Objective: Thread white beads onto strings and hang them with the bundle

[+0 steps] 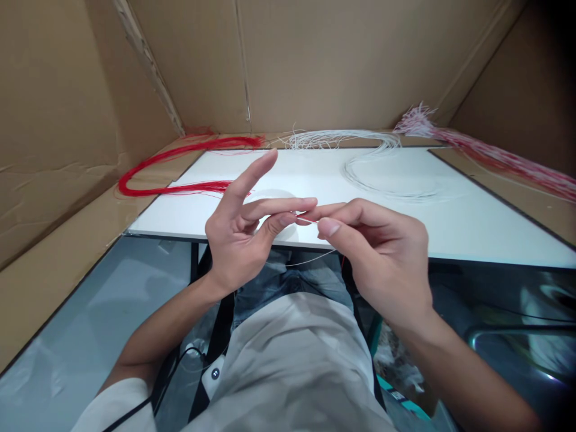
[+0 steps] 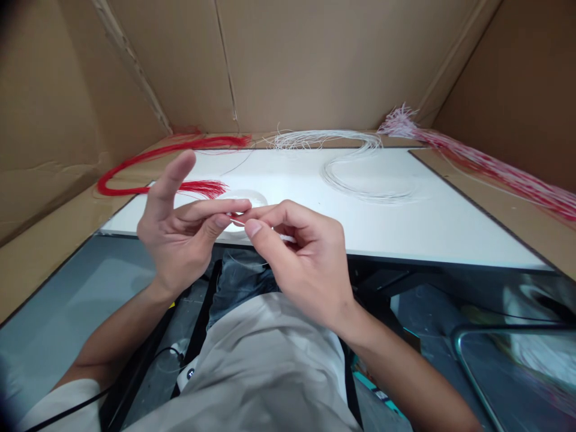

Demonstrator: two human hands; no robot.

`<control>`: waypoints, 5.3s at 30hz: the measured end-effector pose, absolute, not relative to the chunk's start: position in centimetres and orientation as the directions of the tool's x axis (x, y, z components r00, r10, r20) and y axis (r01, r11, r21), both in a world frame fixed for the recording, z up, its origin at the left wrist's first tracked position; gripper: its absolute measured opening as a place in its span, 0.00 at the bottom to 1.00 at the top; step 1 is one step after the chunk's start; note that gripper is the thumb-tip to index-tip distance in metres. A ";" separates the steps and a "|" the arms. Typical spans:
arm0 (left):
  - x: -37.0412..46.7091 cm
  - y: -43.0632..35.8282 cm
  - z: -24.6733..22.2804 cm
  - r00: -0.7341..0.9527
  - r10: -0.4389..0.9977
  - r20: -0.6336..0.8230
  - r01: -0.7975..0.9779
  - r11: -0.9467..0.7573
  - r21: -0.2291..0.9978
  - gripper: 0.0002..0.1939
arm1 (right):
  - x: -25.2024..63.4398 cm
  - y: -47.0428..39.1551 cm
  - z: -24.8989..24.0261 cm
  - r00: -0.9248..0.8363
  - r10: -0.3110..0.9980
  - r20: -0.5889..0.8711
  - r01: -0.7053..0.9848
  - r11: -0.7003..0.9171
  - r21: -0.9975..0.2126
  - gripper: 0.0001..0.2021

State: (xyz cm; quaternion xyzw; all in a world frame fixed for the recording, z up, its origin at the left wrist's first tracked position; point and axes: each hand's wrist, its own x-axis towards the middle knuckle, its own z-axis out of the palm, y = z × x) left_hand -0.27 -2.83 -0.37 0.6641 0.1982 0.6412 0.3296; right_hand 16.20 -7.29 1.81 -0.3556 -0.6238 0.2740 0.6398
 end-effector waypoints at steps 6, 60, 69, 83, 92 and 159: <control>-0.3 -2.8 -0.7 0.097 0.647 0.756 -0.262 -0.717 0.647 0.34 | 16.1 -7.3 1.7 0.083 0.801 0.593 0.113 0.584 -0.804 0.11; -1.0 -1.8 -1.0 0.260 0.428 0.865 -0.075 -0.885 0.460 0.38 | 16.3 -7.3 1.8 0.066 0.813 0.579 0.092 0.573 -0.815 0.12; -1.0 -1.7 -1.1 0.259 0.418 0.871 0.038 -0.905 0.423 0.32 | 15.9 -7.6 1.9 0.098 0.800 0.593 0.162 0.575 -0.802 0.11; -1.0 -1.6 0.9 0.188 0.528 0.828 -0.010 -0.842 0.540 0.28 | 16.7 -7.0 1.7 0.005 0.736 0.677 0.258 0.653 -0.712 0.07; -0.7 -2.2 1.0 0.207 0.557 0.804 -0.074 -0.811 0.581 0.24 | 16.3 -7.1 1.4 0.029 0.708 0.706 0.424 0.631 -0.650 0.03; -4.3 5.2 0.2 0.607 0.517 0.604 0.381 -0.856 0.349 0.05 | 16.4 -5.1 -0.5 0.103 0.782 0.615 0.499 0.494 -0.712 0.08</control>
